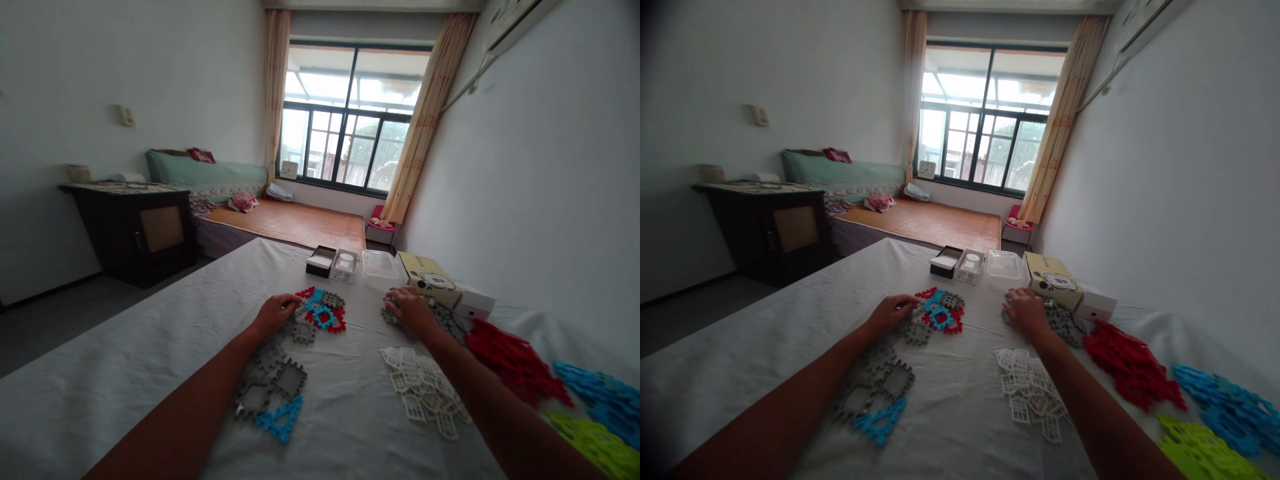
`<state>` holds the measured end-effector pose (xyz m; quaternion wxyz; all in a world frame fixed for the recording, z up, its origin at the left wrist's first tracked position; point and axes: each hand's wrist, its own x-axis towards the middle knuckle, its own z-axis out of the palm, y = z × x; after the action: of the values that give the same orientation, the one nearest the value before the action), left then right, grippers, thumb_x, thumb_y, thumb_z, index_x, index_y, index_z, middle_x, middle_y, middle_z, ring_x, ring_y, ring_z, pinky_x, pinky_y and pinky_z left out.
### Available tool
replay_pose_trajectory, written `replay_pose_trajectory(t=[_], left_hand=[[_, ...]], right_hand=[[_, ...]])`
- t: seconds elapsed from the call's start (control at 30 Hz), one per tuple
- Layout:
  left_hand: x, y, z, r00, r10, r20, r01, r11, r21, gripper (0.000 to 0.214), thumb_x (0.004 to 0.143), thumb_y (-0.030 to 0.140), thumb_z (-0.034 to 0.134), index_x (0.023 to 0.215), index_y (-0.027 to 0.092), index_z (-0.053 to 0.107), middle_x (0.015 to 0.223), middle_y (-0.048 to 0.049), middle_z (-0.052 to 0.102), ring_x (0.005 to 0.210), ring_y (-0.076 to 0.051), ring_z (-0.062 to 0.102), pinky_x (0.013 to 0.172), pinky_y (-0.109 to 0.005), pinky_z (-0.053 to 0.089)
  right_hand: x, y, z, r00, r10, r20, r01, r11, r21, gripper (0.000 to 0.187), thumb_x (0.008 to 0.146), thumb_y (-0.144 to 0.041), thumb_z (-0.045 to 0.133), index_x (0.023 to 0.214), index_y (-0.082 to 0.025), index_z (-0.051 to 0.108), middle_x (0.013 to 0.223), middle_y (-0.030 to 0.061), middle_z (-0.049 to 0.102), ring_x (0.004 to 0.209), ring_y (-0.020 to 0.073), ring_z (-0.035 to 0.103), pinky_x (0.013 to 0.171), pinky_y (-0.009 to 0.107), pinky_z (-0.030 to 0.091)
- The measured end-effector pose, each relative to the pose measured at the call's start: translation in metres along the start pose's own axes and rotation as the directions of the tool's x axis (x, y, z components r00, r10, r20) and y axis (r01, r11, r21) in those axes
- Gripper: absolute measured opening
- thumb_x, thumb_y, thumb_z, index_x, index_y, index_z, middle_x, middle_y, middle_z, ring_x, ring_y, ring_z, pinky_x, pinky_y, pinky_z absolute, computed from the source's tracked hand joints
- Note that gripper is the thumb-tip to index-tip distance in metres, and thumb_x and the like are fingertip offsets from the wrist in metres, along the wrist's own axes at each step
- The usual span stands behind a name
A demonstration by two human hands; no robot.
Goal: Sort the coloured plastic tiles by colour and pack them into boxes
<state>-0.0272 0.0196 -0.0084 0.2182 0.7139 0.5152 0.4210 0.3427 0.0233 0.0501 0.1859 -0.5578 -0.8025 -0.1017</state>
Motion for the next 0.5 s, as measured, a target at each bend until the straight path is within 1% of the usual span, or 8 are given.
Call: replay_pose_trajectory(t=[0.07,0.1,0.17,0.23,0.27,0.33,0.4,0.5], left_hand=[[-0.002,0.003,0.001,0.999,0.025,0.031,-0.024,0.999,-0.028,0.030,0.078,0.028,0.050,0.094,0.018,0.072,0.088,-0.0031,0.075,0.083,-0.019,0.068,0.077,-0.026,0.051],[-0.004,0.007,0.001,0.997,0.047,0.068,-0.044,0.998,-0.050,0.029,0.078,0.028,0.051,0.095,0.017,0.072,0.090,-0.0034,0.075,0.085,-0.019,0.068,0.078,-0.026,0.051],[-0.008,0.015,0.002,0.980,0.099,0.170,-0.080,0.990,-0.117,0.029,0.078,0.029,0.053,0.096,0.017,0.072,0.094,-0.0039,0.074,0.089,-0.019,0.067,0.081,-0.026,0.050],[-0.012,0.024,0.002,0.954,0.142,0.264,-0.092,0.977,-0.193,0.028,0.079,0.029,0.054,0.098,0.017,0.072,0.096,-0.0041,0.074,0.091,-0.019,0.067,0.082,-0.026,0.050],[-0.013,0.027,0.002,0.947,0.149,0.286,-0.084,0.971,-0.225,0.028,0.079,0.029,0.054,0.097,0.017,0.072,0.095,-0.0043,0.074,0.090,-0.019,0.067,0.082,-0.026,0.050],[-0.014,0.028,0.002,0.954,0.127,0.270,-0.054,0.964,-0.260,0.028,0.079,0.028,0.054,0.097,0.015,0.072,0.090,-0.0048,0.074,0.085,-0.018,0.068,0.078,-0.026,0.052],[-0.012,0.024,0.003,0.976,0.070,0.205,-0.013,0.963,-0.268,0.029,0.079,0.027,0.054,0.097,0.014,0.071,0.085,-0.0052,0.074,0.079,-0.018,0.068,0.071,-0.025,0.052],[-0.007,0.013,0.004,0.992,0.006,0.124,0.029,0.959,-0.283,0.030,0.079,0.026,0.052,0.099,0.014,0.070,0.087,-0.0057,0.074,0.076,-0.017,0.068,0.063,-0.024,0.052]], right_hand=[[0.003,-0.041,0.007,0.985,-0.160,0.064,0.148,0.976,0.156,0.027,0.087,-0.031,0.051,0.108,-0.019,0.064,0.116,0.0092,0.064,0.111,0.0235,0.052,0.094,0.039,0.041],[0.004,-0.060,0.010,0.970,-0.224,0.090,0.198,0.952,0.234,0.029,0.088,-0.032,0.052,0.111,-0.019,0.062,0.117,0.0088,0.063,0.111,0.0231,0.051,0.095,0.038,0.040],[0.005,-0.093,0.015,0.947,-0.300,0.117,0.247,0.909,0.335,0.035,0.086,-0.034,0.056,0.117,-0.021,0.059,0.120,0.0080,0.062,0.111,0.0229,0.051,0.095,0.037,0.040],[0.003,-0.114,0.019,0.928,-0.344,0.140,0.273,0.888,0.371,0.038,0.081,-0.032,0.062,0.118,-0.023,0.059,0.118,0.0055,0.064,0.107,0.0218,0.053,0.093,0.035,0.040],[0.001,-0.120,0.020,0.919,-0.364,0.151,0.286,0.881,0.378,0.037,0.079,-0.029,0.064,0.115,-0.024,0.061,0.114,0.0040,0.065,0.105,0.0210,0.054,0.093,0.034,0.041],[-0.007,-0.127,0.020,0.907,-0.386,0.167,0.299,0.871,0.389,0.030,0.077,-0.022,0.063,0.108,-0.024,0.064,0.108,0.0027,0.067,0.100,0.0197,0.056,0.091,0.033,0.041],[-0.018,-0.131,0.017,0.910,-0.378,0.170,0.283,0.866,0.411,0.026,0.079,-0.017,0.059,0.103,-0.024,0.066,0.103,0.0029,0.068,0.098,0.0193,0.056,0.089,0.032,0.042],[-0.034,-0.136,0.011,0.921,-0.364,0.143,0.257,0.840,0.478,0.023,0.084,-0.020,0.054,0.102,-0.025,0.066,0.100,0.0032,0.069,0.099,0.0192,0.057,0.089,0.033,0.043]])
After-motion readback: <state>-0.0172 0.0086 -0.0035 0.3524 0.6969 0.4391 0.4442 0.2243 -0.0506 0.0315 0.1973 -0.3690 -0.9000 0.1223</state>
